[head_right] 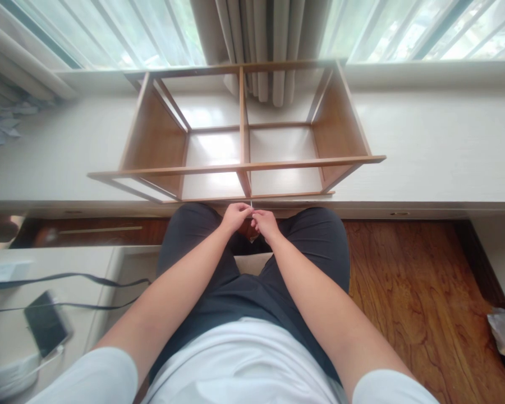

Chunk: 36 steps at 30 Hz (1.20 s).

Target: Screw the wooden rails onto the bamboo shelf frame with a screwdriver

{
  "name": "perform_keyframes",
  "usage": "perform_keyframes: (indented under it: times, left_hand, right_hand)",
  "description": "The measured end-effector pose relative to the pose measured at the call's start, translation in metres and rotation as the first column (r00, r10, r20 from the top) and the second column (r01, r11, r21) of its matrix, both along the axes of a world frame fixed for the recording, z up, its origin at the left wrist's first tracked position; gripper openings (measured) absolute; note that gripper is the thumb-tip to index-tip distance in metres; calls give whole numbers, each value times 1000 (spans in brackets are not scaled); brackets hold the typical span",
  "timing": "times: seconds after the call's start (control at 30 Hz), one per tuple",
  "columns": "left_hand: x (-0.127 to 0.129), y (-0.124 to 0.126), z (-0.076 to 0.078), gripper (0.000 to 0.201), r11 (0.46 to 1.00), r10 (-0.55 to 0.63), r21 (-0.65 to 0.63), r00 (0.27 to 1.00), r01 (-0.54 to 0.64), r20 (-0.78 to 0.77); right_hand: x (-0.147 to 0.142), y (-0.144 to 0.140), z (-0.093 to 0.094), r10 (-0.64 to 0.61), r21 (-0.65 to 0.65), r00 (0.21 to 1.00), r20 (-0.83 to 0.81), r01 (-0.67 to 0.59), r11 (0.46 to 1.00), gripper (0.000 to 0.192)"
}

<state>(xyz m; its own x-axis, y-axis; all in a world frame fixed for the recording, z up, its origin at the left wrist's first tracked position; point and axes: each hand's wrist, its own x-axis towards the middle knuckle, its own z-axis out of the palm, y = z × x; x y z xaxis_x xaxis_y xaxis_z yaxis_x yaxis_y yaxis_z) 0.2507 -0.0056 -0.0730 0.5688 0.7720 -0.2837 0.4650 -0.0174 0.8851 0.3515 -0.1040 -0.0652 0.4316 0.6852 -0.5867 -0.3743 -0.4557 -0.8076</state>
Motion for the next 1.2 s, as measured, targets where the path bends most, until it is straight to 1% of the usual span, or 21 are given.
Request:
perform_keyframes:
  times: [0.17,0.4,0.53,0.77,0.93,1.03,1.1,1.2]
  left_hand:
    - [1,1,-3,22,1000,5,6,1000,-5,6]
    - [1,1,-8,22,1000,18,-25,1000,-18,23]
    - [1,2,-6,20,999,28,-47,999,-27,33]
    - [0,1,1,19,995,56,-85,998,-54,23]
    - [0,2,-3,22,994,68,-83,998,-68,1]
    - [-1,2,-6,24,994,62,-90,998,-62,6]
    - [0,2,-7,26,993,56,-109,998,-54,12]
    - [1,0,-6,29,979,27,-202,999,-22,18]
  right_hand:
    - [0,0,-1,-3,8,1000,-27,3,1000,18]
    - [-1,0,-3,11,18,1000,-19,-11,1000,16]
    - [0,0,-4,18,15,1000,-21,-18,1000,16]
    - [0,-1,-1,28,7,994,-103,-27,1000,16]
    - [-1,-1,5,20,23,987,-163,-16,1000,15]
    - [0,-2,6,18,34,979,-204,-11,999,15]
    - [0,-2,4,14,43,971,-238,-4,999,16]
    - [1,-2,1,17,64,961,-276,1,998,17]
